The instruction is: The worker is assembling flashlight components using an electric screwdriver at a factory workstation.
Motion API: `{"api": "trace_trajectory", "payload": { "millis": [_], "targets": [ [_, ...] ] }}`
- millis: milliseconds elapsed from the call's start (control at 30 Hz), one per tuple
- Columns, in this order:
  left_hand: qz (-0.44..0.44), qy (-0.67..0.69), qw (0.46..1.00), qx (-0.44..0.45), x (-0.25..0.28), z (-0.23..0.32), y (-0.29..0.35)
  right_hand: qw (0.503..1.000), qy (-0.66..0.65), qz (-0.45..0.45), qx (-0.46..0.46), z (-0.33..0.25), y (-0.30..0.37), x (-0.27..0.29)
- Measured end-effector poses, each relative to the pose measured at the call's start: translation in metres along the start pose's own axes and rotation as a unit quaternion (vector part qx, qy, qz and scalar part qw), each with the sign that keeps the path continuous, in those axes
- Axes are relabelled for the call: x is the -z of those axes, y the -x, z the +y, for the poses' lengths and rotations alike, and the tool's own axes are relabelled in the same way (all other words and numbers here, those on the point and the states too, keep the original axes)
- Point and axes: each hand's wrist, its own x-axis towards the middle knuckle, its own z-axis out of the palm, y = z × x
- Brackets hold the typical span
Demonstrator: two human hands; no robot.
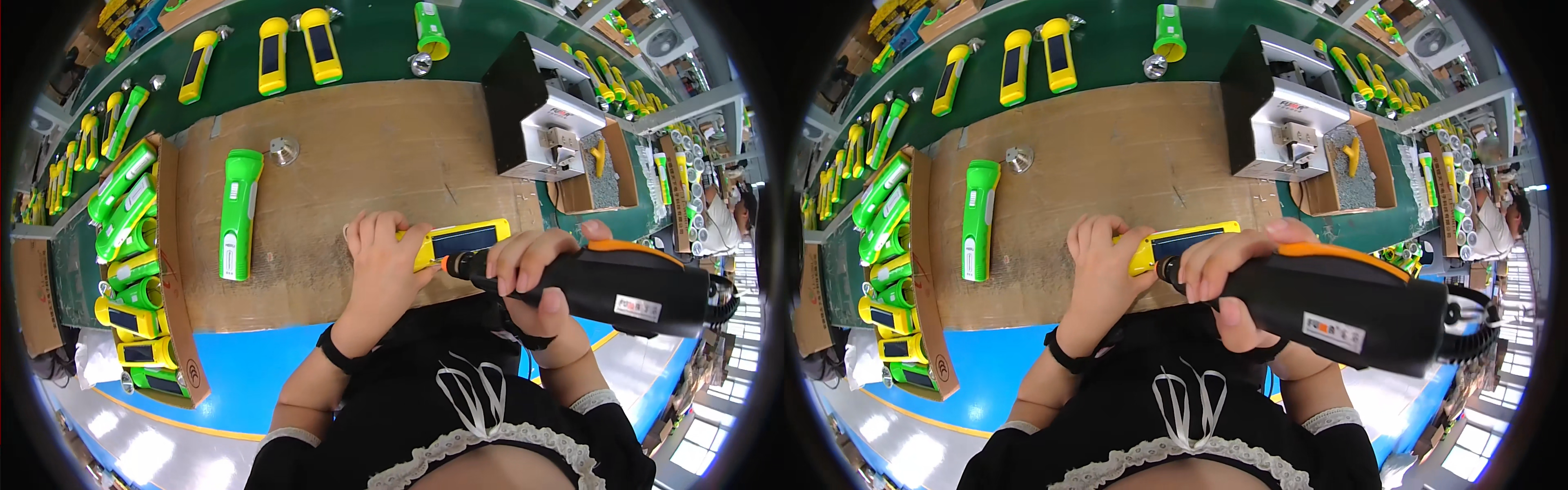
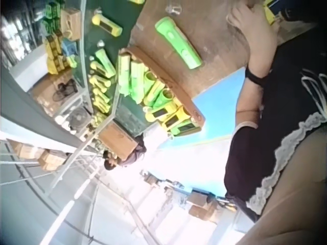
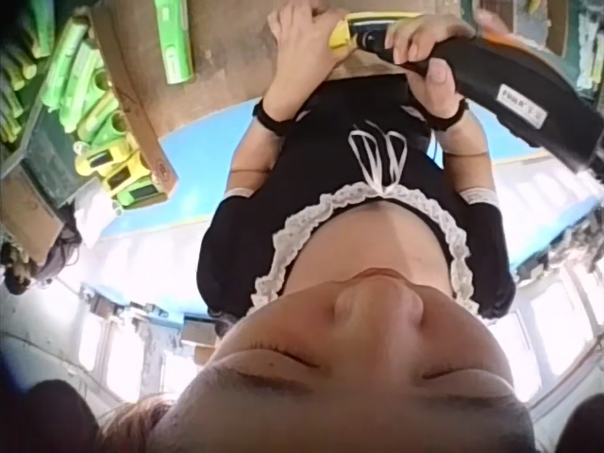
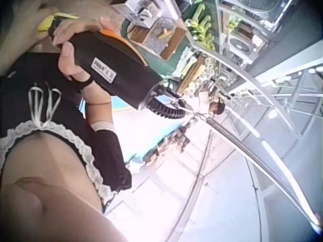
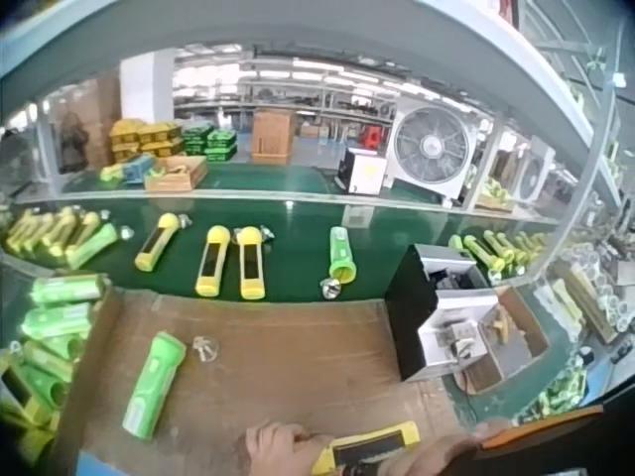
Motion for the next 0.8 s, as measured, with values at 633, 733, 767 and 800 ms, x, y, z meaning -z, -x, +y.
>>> {"api": "trace_trajectory", "payload": {
  "millis": [633,733,767,800],
  "targets": [
    [0.029,-0.024,0.999,-0.014,-0.003,0.002,0.005,0.991,0.099,-0.084,0.041,0.028,0.001,-0.004],
    [0.041,-0.023,0.999,-0.017,-0.001,0.002,0.003,0.991,0.121,-0.040,0.038,0.030,0.002,-0.009],
    [0.034,-0.018,0.999,-0.021,-0.003,0.002,0.002,0.993,0.109,-0.027,0.034,0.032,0.002,-0.010],
    [0.027,-0.014,0.999,-0.023,-0.001,0.001,0.004,0.995,0.095,-0.014,0.028,0.031,0.003,-0.014]
  ]
}}
